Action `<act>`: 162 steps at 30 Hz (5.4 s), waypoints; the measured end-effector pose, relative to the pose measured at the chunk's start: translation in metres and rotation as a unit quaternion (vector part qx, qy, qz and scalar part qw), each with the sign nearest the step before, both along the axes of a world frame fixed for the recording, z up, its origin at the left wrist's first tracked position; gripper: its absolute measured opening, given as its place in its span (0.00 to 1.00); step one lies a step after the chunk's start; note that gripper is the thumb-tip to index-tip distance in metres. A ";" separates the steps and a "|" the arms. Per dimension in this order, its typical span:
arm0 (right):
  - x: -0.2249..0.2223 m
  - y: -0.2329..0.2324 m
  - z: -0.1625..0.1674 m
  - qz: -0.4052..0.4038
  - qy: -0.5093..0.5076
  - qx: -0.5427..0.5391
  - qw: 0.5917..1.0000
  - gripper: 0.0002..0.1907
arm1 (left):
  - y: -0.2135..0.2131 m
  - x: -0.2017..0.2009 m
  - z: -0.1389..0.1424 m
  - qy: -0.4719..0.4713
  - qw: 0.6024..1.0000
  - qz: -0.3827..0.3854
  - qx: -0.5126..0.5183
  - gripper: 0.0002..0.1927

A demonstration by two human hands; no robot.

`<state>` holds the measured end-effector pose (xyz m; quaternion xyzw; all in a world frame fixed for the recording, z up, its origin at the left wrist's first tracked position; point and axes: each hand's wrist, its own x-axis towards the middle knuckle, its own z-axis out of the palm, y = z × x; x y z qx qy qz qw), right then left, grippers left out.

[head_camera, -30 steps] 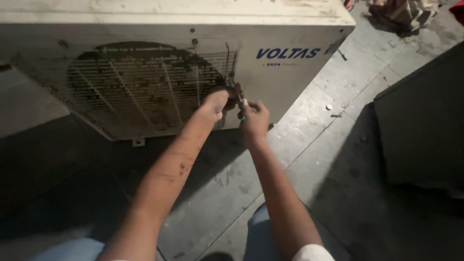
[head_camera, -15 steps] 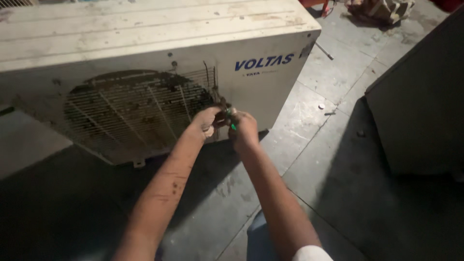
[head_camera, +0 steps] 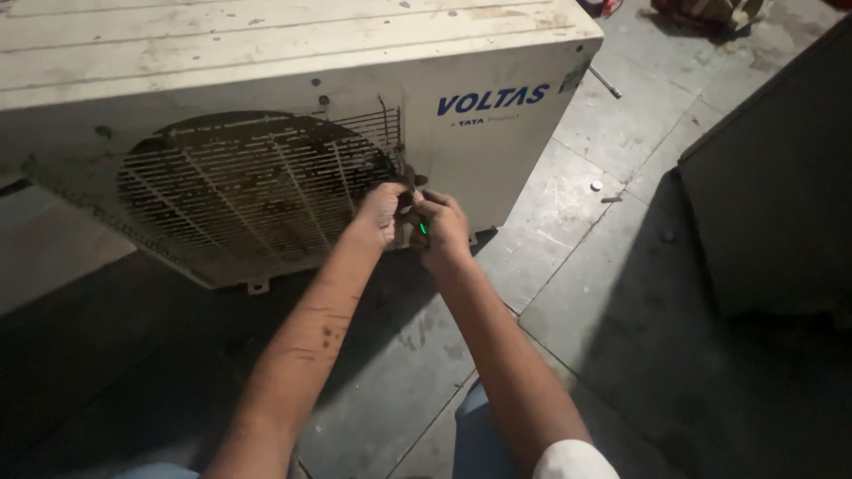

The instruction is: The person sits on the floor in front of a Voltas air-conditioner outdoor unit and uses a screwdriver to unscrew screws from the fan grille around the unit. They work on screws at different positions around the grille, reposition the grille with a hand, and continue unscrewing more screws.

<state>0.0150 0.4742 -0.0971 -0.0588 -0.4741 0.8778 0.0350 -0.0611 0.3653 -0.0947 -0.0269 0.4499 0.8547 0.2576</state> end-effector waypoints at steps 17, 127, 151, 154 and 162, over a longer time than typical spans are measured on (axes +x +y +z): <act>0.008 -0.008 0.008 -0.025 -0.095 -0.067 0.993 0.09 | -0.011 -0.002 -0.002 0.083 0.981 0.030 -0.171 0.13; -0.014 -0.245 -0.043 0.059 0.346 0.512 0.784 0.08 | -0.258 0.118 0.005 0.004 0.915 0.364 -0.175 0.15; 0.072 -0.219 0.111 -0.020 0.368 0.441 0.818 0.21 | -0.266 0.025 0.085 0.255 0.876 0.389 0.129 0.20; 0.070 -0.214 0.113 -0.032 0.377 0.432 0.818 0.22 | -0.265 0.011 0.083 0.231 0.886 0.351 0.197 0.18; 0.062 -0.216 0.112 -0.059 0.378 0.476 0.792 0.22 | -0.253 0.013 0.083 0.228 0.890 0.310 0.247 0.17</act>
